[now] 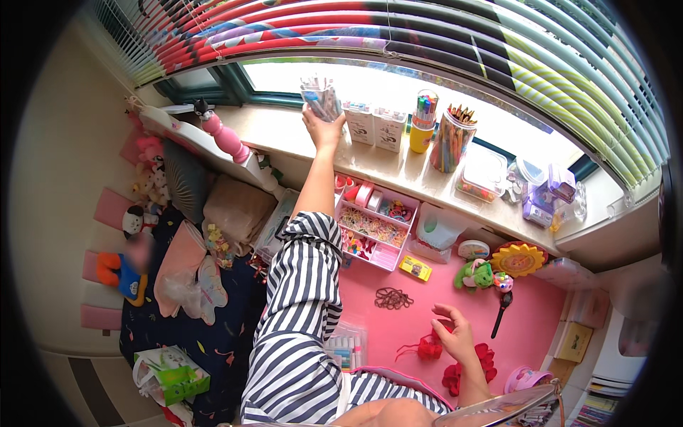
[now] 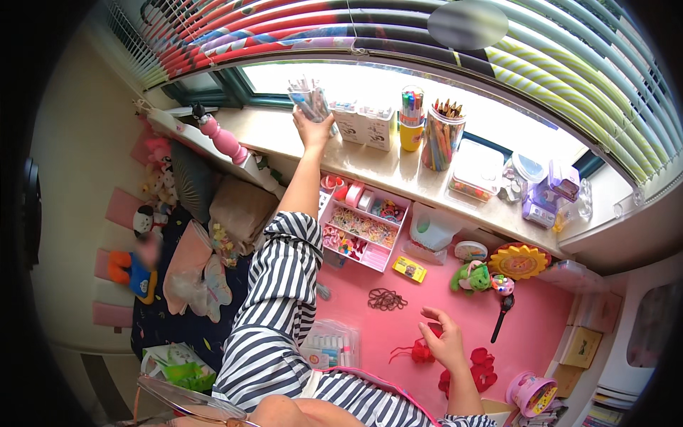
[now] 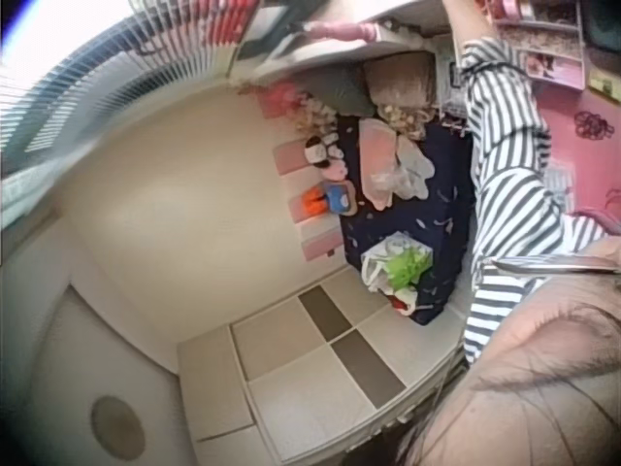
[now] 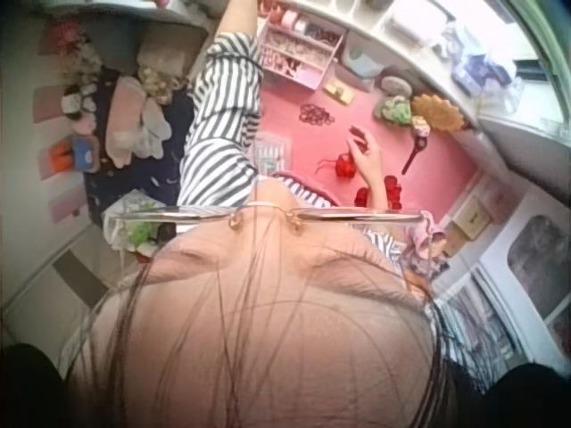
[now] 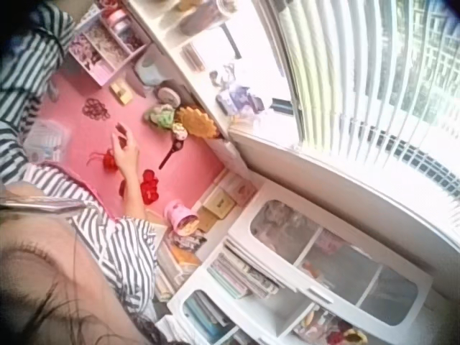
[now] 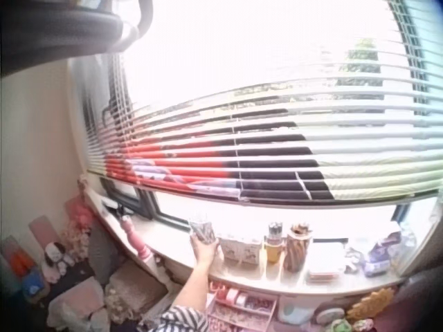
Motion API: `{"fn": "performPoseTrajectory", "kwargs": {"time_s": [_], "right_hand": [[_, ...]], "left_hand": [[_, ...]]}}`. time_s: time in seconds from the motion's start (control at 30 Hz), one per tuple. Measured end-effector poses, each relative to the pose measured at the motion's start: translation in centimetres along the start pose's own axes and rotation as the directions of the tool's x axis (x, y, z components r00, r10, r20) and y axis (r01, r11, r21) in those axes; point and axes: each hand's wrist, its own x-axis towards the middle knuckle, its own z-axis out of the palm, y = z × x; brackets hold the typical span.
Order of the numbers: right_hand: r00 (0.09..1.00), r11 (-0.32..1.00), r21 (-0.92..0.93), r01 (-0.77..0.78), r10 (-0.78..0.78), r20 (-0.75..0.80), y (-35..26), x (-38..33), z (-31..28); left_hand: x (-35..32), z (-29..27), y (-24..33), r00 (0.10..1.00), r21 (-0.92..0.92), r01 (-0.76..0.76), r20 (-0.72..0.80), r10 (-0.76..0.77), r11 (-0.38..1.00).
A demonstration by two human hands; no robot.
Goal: The person organizes craft supplies at a pink desk, moving containers of markers, pens, and small accessories into drawers and storage boxes. They open and close plastic cases, place items into compartments, and rearrange objects on the desk and shelves.
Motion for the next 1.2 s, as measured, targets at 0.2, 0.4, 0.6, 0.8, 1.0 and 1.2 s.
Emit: {"fn": "performPoseTrajectory", "kwargs": {"time_s": [0.2,0.4,0.6,0.8,1.0,1.2], "right_hand": [[1.0,0.998,-0.058,0.016,-0.015,0.022,-0.7,1.4,0.2],[0.998,0.999,-0.037,0.034,-0.032,0.055,-0.5,0.6,0.8],[1.0,1.0,-0.013,-0.012,0.012,-0.014,0.0,-1.7,0.2],[0.998,1.0,-0.005,0.02,-0.02,-0.057,-0.2,-5.1,-0.5],[0.984,0.972,-0.161,0.17,-0.176,-0.024,-1.4,-9.5,-1.1],[0.975,0.976,-0.186,0.115,-0.147,-0.166,1.6,-14.7,-4.9]], "left_hand": [[-1.0,0.1,1.2,0.92,-0.114,0.161,0.376,-0.108,0.98],[-0.3,-0.7,-3.5,0.894,-0.218,0.117,0.448,-0.008,0.969],[-3.0,-3.0,-2.1,0.887,0.027,0.154,0.436,-0.15,0.988],[-8.6,-8.6,1.7,0.894,-0.248,0.072,0.446,0.048,0.966],[-16.8,-19.0,12.4,0.722,-0.42,0.073,0.648,0.242,0.905],[-26.3,-23.4,14.0,0.5,-0.267,0.145,0.851,0.162,0.953]]}}
